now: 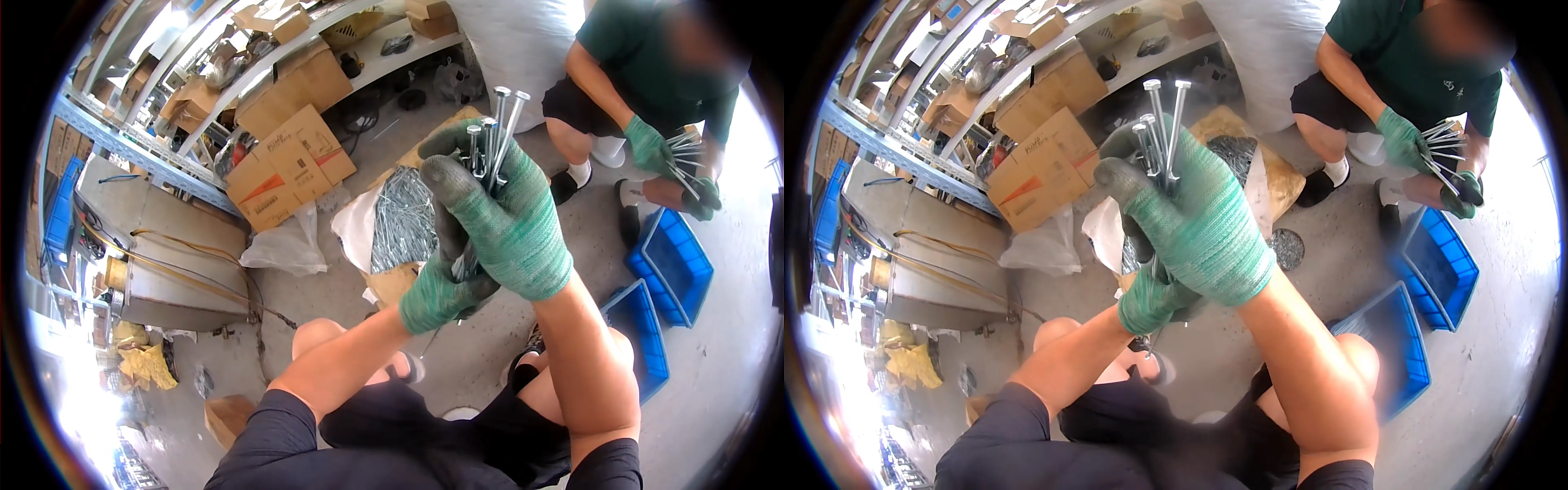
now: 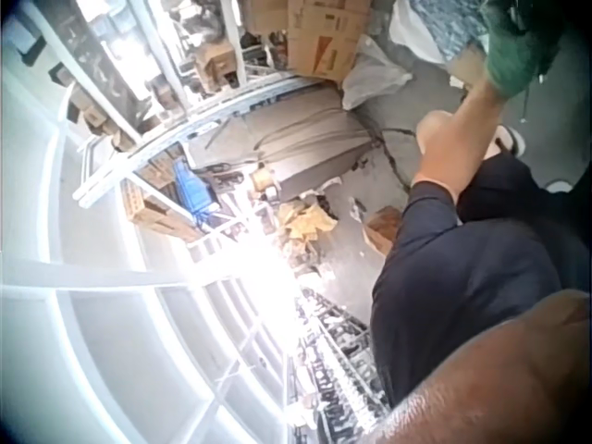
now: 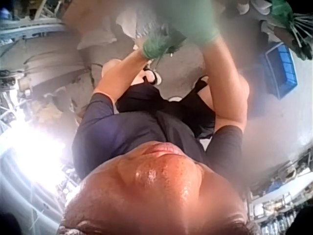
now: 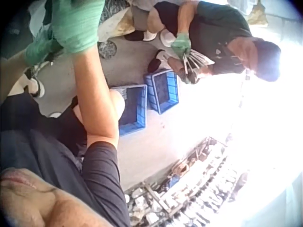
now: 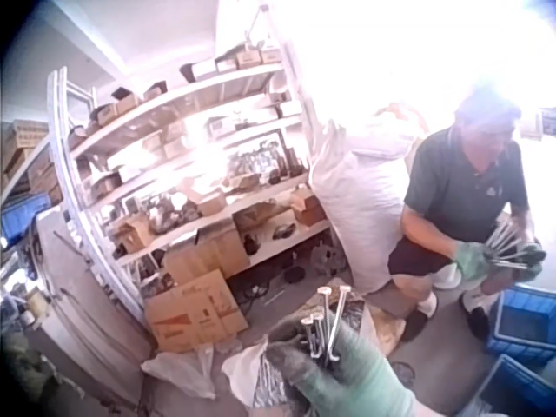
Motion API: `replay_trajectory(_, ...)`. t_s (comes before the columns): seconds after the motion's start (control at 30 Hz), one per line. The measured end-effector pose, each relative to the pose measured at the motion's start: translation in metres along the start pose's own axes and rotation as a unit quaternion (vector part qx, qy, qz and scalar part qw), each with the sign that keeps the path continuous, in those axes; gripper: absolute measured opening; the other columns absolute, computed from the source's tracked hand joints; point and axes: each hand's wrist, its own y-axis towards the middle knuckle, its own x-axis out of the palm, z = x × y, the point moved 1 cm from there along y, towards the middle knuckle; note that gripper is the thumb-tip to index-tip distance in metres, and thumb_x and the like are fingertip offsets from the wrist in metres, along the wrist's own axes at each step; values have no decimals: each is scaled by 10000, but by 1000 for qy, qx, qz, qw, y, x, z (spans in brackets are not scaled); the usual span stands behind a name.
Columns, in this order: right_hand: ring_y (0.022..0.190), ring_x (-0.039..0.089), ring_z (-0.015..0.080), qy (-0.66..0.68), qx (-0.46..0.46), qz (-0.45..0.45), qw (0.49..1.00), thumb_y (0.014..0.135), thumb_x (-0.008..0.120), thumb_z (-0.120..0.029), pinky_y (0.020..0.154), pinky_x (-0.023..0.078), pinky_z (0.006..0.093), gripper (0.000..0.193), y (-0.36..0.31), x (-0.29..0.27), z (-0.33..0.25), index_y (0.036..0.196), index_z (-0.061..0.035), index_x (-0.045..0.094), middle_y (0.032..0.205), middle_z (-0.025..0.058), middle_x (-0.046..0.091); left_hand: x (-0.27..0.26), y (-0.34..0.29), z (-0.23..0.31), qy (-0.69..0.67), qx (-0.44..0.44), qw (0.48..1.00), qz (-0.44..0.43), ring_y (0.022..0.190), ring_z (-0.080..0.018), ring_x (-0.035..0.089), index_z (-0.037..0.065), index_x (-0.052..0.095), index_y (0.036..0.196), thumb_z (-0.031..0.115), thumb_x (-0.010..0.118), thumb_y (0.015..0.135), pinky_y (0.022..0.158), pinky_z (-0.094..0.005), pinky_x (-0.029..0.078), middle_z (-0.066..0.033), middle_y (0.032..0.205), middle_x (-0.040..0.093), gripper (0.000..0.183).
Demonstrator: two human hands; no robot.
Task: The person picks up a bunch of long bolts from a large bag, sorts through them by hand, and places them into blue plastic bins.
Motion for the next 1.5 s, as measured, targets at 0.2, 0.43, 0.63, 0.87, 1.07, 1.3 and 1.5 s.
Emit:
replay_trajectory(0.2, 511, 564, 78, 22, 6, 16, 1000, 940, 720, -221, 466, 475, 215, 374, 3, 0, 10, 1220, -25, 567, 704, 35, 615, -6, -8, 1, -11, 15, 1000, -13, 565, -91, 528, 58, 546, 1151, 214, 741, 893, 458, -230, 404, -7, 756, 560, 360)
replay_trajectory(0.43, 422, 450, 73, 102, 71, 56, 991, 969, 680, -293, 386, 412, 228, 270, 4, -8, 17, 1019, -64, 544, 659, 25, 547, -9, -6, 4, 48, 1, 999, -6, 580, -80, 539, 49, 542, 1183, 263, 756, 883, 499, -231, 429, -27, 783, 603, 426)
replay_trajectory(0.63, 507, 572, 127, 114, 25, 35, 992, 949, 696, -366, 477, 508, 260, 349, 15, -27, 45, 983, -56, 539, 703, 58, 600, -13, -2, 12, -10, -48, 999, 22, 567, -73, 512, 49, 525, 1193, 332, 733, 900, 485, -215, 393, -19, 742, 577, 457)
replay_trajectory(0.87, 633, 608, 133, 90, 174, -43, 980, 981, 636, -315, 638, 507, 279, 313, 7, -27, 64, 831, -41, 630, 687, 39, 628, -14, 9, 14, 52, 0, 996, 77, 592, -55, 497, 114, 282, 1451, 201, 670, 899, 472, -208, 373, 6, 884, 571, 680)
replay_trajectory(1.07, 519, 476, 124, 170, 198, 96, 961, 979, 607, -515, 523, 453, 295, 413, 10, -40, 86, 840, -138, 512, 606, -19, 439, -9, 16, 19, 37, -160, 982, 91, 452, -62, 396, 74, 567, 1057, 277, 695, 896, 386, -226, 293, 12, 654, 499, 289)
replay_trajectory(1.3, 455, 285, 62, 296, 210, 173, 916, 961, 645, -499, 414, 234, 234, 375, 26, -63, 82, 808, -192, 496, 578, -80, 311, -6, 12, 12, -36, -215, 975, 43, 443, -61, 323, 51, 558, 1066, 426, 589, 1006, 400, -231, 243, 26, 606, 403, 381)
replay_trajectory(1.5, 493, 274, 62, 318, 150, 252, 902, 943, 690, -469, 467, 247, 238, 376, 34, -77, 58, 777, -188, 504, 587, -92, 286, -6, 11, 20, 0, -191, 982, 6, 451, -51, 308, 38, 564, 1098, 403, 537, 1045, 406, -229, 239, 45, 600, 338, 370)
